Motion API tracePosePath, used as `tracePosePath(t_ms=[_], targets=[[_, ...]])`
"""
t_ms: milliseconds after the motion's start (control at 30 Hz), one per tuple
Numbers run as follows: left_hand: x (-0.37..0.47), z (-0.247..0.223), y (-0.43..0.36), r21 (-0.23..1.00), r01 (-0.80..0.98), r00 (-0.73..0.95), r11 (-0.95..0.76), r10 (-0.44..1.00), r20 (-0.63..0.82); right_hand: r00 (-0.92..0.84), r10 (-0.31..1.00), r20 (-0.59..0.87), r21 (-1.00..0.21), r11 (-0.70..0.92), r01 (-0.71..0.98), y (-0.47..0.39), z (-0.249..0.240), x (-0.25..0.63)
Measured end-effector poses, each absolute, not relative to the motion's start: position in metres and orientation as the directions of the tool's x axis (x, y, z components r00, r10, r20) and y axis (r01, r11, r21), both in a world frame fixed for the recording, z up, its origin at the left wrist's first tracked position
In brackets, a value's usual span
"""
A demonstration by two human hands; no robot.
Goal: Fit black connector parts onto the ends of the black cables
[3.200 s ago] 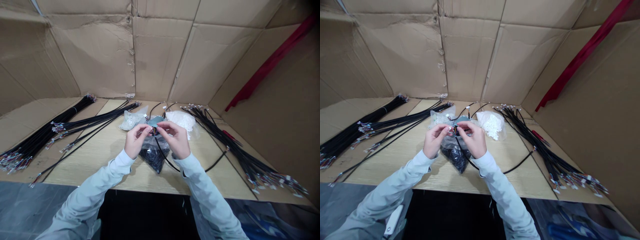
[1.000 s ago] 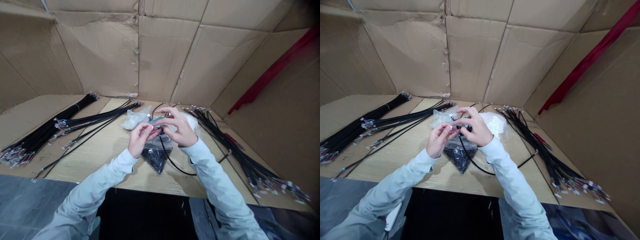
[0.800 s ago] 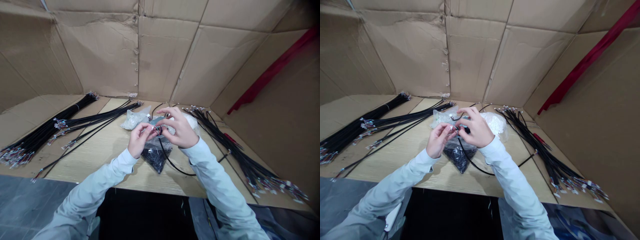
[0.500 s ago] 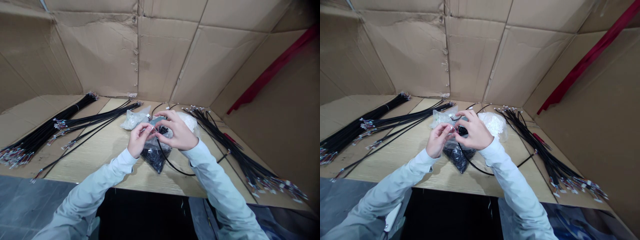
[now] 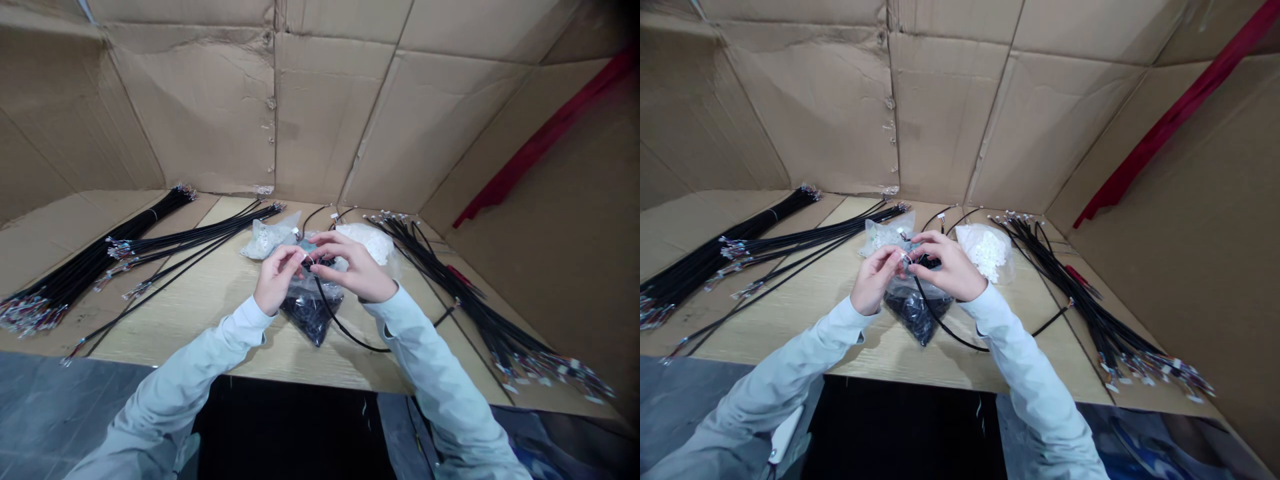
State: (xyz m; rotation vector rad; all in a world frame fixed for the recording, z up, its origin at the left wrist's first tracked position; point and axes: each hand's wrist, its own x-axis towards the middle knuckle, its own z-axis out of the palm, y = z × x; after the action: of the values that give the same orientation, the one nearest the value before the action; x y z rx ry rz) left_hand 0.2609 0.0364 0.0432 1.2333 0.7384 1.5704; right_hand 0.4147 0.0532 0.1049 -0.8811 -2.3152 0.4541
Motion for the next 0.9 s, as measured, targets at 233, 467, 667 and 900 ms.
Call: tracePosePath(t_ms=[233,467,667,900], targets=[[0.261,0.043,0.037,0.884,-0.321,-0.037,-0.339,0.937,0.346,-0.338,0.696,0.634,-0.5,0.702,0.508,0.029,0.096,0.402],[0.262,0.042,0.037,0.878,-0.335,-0.039,-0.341,0.936,0.349,-0.285,0.513,0.81,-0.175,0.674,0.717,0.014,0.104,0.387],[0.261,0.046,0.034,0.875,-0.361,-0.048,-0.322,0.944,0.327,-0.185,0.636,0.749,-0.346,0.614,0.709,0.002,0.103,0.378],[0.262,0.046,0.034,0.88,-0.352,-0.043,-0.318,0.945,0.324,-0.025,0.814,0.58,-0.681,0.502,0.534,0.017,0.078,0.378]])
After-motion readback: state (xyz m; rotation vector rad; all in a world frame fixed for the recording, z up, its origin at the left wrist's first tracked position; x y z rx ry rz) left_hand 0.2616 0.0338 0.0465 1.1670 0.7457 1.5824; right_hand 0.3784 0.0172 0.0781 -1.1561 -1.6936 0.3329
